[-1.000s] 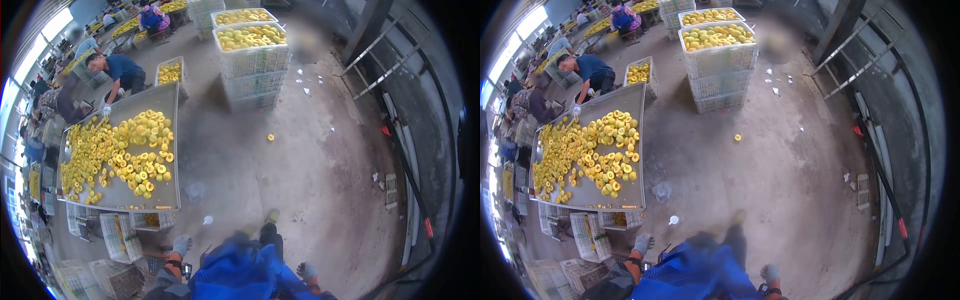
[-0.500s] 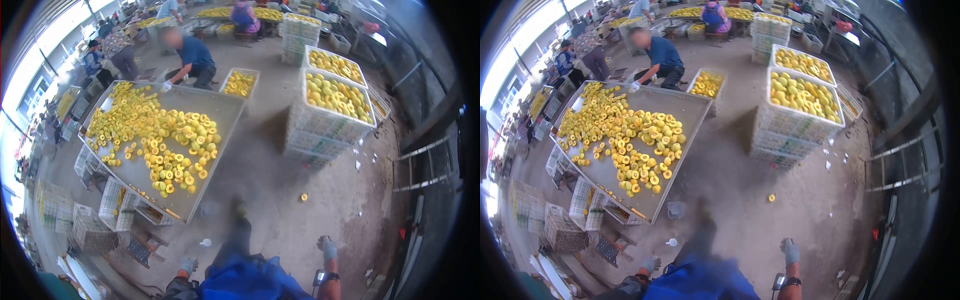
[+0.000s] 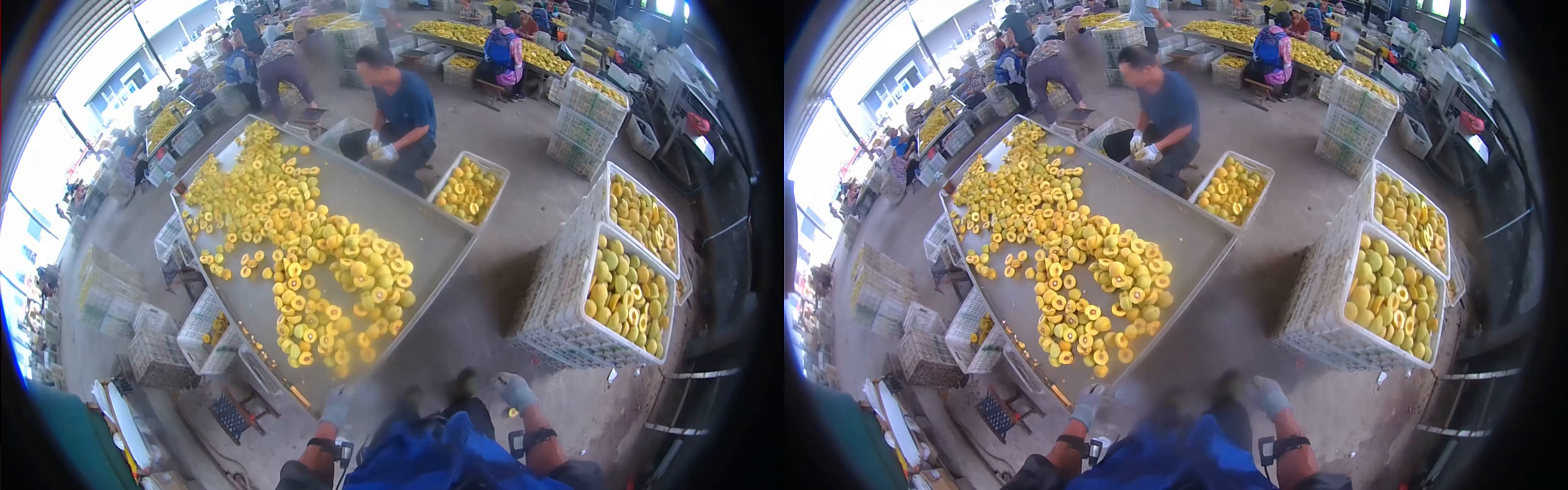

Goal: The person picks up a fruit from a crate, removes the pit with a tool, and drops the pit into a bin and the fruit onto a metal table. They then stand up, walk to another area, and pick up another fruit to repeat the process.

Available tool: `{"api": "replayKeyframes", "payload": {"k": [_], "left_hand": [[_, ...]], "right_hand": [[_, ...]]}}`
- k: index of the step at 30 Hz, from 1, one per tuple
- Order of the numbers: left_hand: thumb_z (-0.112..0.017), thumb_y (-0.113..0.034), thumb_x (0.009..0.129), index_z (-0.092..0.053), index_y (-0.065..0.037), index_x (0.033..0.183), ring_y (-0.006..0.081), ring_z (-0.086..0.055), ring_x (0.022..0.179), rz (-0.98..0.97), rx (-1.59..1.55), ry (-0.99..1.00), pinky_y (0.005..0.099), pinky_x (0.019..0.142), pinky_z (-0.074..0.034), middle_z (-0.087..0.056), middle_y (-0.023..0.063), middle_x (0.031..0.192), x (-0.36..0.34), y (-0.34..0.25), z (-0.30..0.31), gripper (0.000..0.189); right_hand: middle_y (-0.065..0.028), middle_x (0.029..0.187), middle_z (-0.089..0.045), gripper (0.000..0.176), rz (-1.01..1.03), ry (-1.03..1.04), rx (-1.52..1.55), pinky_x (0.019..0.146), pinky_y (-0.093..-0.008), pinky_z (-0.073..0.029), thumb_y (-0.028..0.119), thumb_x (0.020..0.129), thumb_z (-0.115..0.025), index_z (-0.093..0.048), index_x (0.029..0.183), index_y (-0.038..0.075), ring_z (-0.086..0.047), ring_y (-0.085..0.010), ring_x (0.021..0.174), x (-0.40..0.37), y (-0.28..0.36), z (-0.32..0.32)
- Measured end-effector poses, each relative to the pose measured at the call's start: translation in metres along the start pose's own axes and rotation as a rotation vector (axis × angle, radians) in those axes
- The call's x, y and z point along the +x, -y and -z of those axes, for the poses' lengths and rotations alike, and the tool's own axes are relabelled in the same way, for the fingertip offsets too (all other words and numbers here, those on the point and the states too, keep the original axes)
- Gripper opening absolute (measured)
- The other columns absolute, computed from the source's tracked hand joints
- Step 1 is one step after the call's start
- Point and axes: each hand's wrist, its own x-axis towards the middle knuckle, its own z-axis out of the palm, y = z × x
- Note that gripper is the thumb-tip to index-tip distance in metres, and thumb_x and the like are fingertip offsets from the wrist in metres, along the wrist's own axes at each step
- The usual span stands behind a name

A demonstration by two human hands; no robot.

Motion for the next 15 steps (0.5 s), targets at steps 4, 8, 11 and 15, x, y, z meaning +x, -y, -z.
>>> {"api": "replayKeyframes", "payload": {"k": [4,8,11,15], "left_hand": [[-0.064,-0.029,0.094,-0.073,0.000,0.107,0.0261,-0.071,0.083,0.089,-0.171,-0.024,0.0364,0.071,-0.054,-0.073,0.0108,0.092,0.004,-0.016,-0.010,0.033],[-0.062,-0.030,0.093,-0.062,-0.012,0.091,0.0234,-0.058,0.051,0.631,-0.645,-0.174,0.0423,0.046,-0.046,-0.058,0.0033,0.068,-0.030,0.019,-0.058,0.017],[-0.062,-0.031,0.093,-0.064,-0.010,0.095,0.0238,-0.061,0.058,0.739,-0.590,-0.089,0.0409,0.051,-0.048,-0.062,0.0051,0.075,-0.062,-0.013,-0.083,0.021],[-0.061,-0.032,0.094,-0.067,-0.006,0.101,0.0243,-0.065,0.067,0.571,-0.376,-0.002,0.0391,0.057,-0.051,-0.067,0.0076,0.084,-0.078,-0.054,-0.107,0.027]], "right_hand": [[-0.0119,0.095,-0.074,0.026,0.081,0.103,-0.125,0.078,-0.0417,-0.056,0.026,0.093,-0.061,-0.071,0.105,0.005,-0.072,-0.0265,0.087,0.106,0.006,0.051],[-0.0098,0.100,-0.071,0.017,0.848,0.139,0.067,0.077,-0.0346,-0.055,0.021,0.096,-0.059,-0.069,0.103,0.009,-0.069,-0.0262,0.087,0.267,-0.122,0.003],[-0.0071,0.092,-0.070,0.013,0.706,0.063,0.347,0.066,-0.0315,-0.056,0.016,0.099,-0.058,-0.067,0.100,0.007,-0.069,-0.0208,0.075,0.320,-0.102,0.046],[-0.0067,0.088,-0.070,0.014,-0.143,0.246,0.861,0.061,-0.0342,-0.056,0.018,0.100,-0.056,-0.066,0.101,0.008,-0.068,-0.0209,0.069,0.314,-0.033,0.129]]}}
